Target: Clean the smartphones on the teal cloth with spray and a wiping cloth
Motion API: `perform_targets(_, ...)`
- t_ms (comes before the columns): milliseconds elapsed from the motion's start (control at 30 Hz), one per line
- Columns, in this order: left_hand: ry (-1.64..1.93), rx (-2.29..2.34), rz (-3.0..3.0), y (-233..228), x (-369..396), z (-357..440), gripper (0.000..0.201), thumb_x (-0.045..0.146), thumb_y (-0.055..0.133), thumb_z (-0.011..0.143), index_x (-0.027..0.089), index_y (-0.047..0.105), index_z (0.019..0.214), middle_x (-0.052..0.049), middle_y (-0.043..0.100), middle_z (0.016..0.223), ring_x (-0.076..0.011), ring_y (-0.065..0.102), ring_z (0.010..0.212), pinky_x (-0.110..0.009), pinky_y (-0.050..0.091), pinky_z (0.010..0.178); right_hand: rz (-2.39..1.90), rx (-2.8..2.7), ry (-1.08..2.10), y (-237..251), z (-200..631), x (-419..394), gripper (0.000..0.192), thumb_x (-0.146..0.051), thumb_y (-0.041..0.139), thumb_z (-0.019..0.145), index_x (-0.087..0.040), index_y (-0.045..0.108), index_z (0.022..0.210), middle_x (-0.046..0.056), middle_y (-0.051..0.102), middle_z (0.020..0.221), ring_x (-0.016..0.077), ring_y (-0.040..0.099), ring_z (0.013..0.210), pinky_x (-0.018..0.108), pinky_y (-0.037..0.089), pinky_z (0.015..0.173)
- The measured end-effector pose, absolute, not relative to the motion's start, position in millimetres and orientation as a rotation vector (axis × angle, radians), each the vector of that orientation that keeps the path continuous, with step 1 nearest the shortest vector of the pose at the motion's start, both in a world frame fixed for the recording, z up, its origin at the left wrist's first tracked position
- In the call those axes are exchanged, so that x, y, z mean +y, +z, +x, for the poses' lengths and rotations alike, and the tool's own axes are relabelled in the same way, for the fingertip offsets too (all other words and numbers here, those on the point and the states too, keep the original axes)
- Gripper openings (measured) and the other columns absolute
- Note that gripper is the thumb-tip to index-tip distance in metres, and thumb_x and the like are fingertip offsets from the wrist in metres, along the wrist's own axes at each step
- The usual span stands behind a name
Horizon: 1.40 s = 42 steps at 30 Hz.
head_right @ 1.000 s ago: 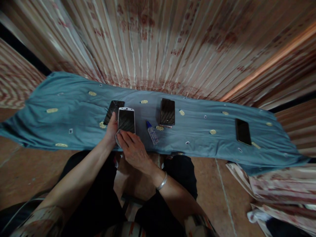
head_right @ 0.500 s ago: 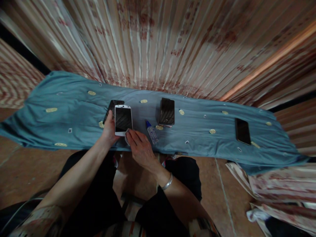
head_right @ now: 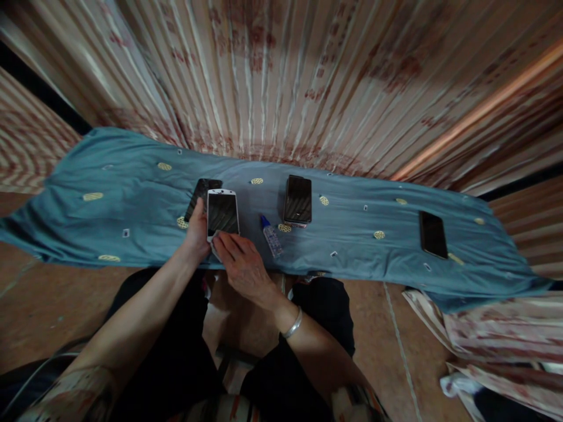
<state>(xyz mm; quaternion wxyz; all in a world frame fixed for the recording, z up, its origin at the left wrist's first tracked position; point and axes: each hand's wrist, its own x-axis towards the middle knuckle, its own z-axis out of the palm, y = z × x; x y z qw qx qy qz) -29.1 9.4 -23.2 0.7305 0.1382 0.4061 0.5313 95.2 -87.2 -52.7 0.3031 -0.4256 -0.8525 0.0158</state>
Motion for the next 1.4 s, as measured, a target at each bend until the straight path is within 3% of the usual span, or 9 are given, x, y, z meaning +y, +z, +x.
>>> perform_targets(267, 1.22, 0.844, 0.319, -22.1, 10.4, -33.6, 0.057, 0.06, 0.042, 0.097, 0.013, 0.072, 0.107, -0.011, 0.078, 0.088, -0.0264, 0.075, 0.086, -0.037, 0.06, 0.082, -1.205, -2.093, 0.188, -56.9, 107.6, -79.7, 0.061, -0.003, 0.036, 0.093, -0.016, 0.045, 0.152, 0.013, 0.058, 0.146, 0.0227, 0.048, 0.14, 0.046, 0.044, 0.119)
perform_targets(400, 1.14, 0.874, 0.309, -16.1, 4.9, -30.2, 0.06, 0.06, 0.036, 0.099, 0.013, 0.072, 0.107, -0.011, 0.078, 0.085, -0.0264, 0.075, 0.084, -0.037, 0.06, 0.081, -1.193, -1.988, 0.301, -59.2, 110.2, -75.8, 0.059, -0.005, 0.033, 0.094, -0.012, 0.046, 0.151, 0.016, 0.054, 0.15, 0.021, 0.047, 0.143, 0.045, 0.042, 0.12)
perform_targets(600, 1.043, 0.851, 0.33, -8.3, -2.0, -21.9, 0.063, 0.061, 0.031, 0.1, 0.014, 0.071, 0.117, -0.012, 0.079, 0.091, -0.0291, 0.076, 0.086, -0.04, 0.06, 0.08, -1.251, -1.888, 0.42, -56.8, 115.8, -70.0, 0.06, -0.006, 0.037, 0.093, -0.017, 0.046, 0.151, 0.013, 0.055, 0.151, 0.0204, 0.049, 0.143, 0.046, 0.041, 0.121)
perform_targets(733, 1.003, 0.842, 0.309, -7.7, -5.7, -17.2, 0.065, 0.054, 0.024, 0.103, 0.012, 0.071, 0.118, -0.012, 0.079, 0.091, -0.0282, 0.076, 0.087, -0.04, 0.061, 0.082, -1.258, -1.844, 0.419, -58.3, 120.4, -63.1, 0.057, -0.006, 0.035, 0.093, -0.013, 0.05, 0.148, 0.015, 0.055, 0.15, 0.0206, 0.051, 0.142, 0.044, 0.042, 0.121)
perform_targets(933, 0.944, 0.8, 0.327, -16.4, -10.2, -13.6, 0.06, 0.056, 0.038, 0.1, 0.011, 0.072, 0.119, -0.013, 0.08, 0.092, -0.0284, 0.076, 0.087, -0.038, 0.06, 0.084, -1.313, -1.775, 0.367, -65.9, 127.3, -49.6, 0.057, -0.01, 0.035, 0.095, -0.017, 0.047, 0.151, 0.011, 0.055, 0.151, 0.0206, 0.049, 0.143, 0.043, 0.04, 0.122)
perform_targets(1033, 0.895, 0.784, 0.326, -16.7, -13.1, -11.9, 0.059, 0.054, 0.034, 0.102, 0.013, 0.072, 0.122, -0.012, 0.08, 0.091, -0.0285, 0.077, 0.088, -0.038, 0.061, 0.084, -1.328, -1.716, 0.354, -67.9, 132.6, -42.6, 0.055, -0.013, 0.034, 0.097, -0.017, 0.049, 0.149, 0.012, 0.056, 0.15, 0.0212, 0.05, 0.142, 0.044, 0.04, 0.122)
perform_targets(1400, 0.789, 0.809, 0.386, -17.4, -23.2, -7.6, 0.064, 0.058, 0.035, 0.101, 0.01, 0.074, 0.115, -0.014, 0.079, 0.087, -0.0277, 0.077, 0.079, -0.037, 0.062, 0.074, -1.365, -1.628, 0.334, -70.7, 148.2, -26.8, 0.047, -0.017, 0.037, 0.096, -0.017, 0.06, 0.137, 0.013, 0.066, 0.137, 0.0223, 0.06, 0.131, 0.045, 0.046, 0.115)
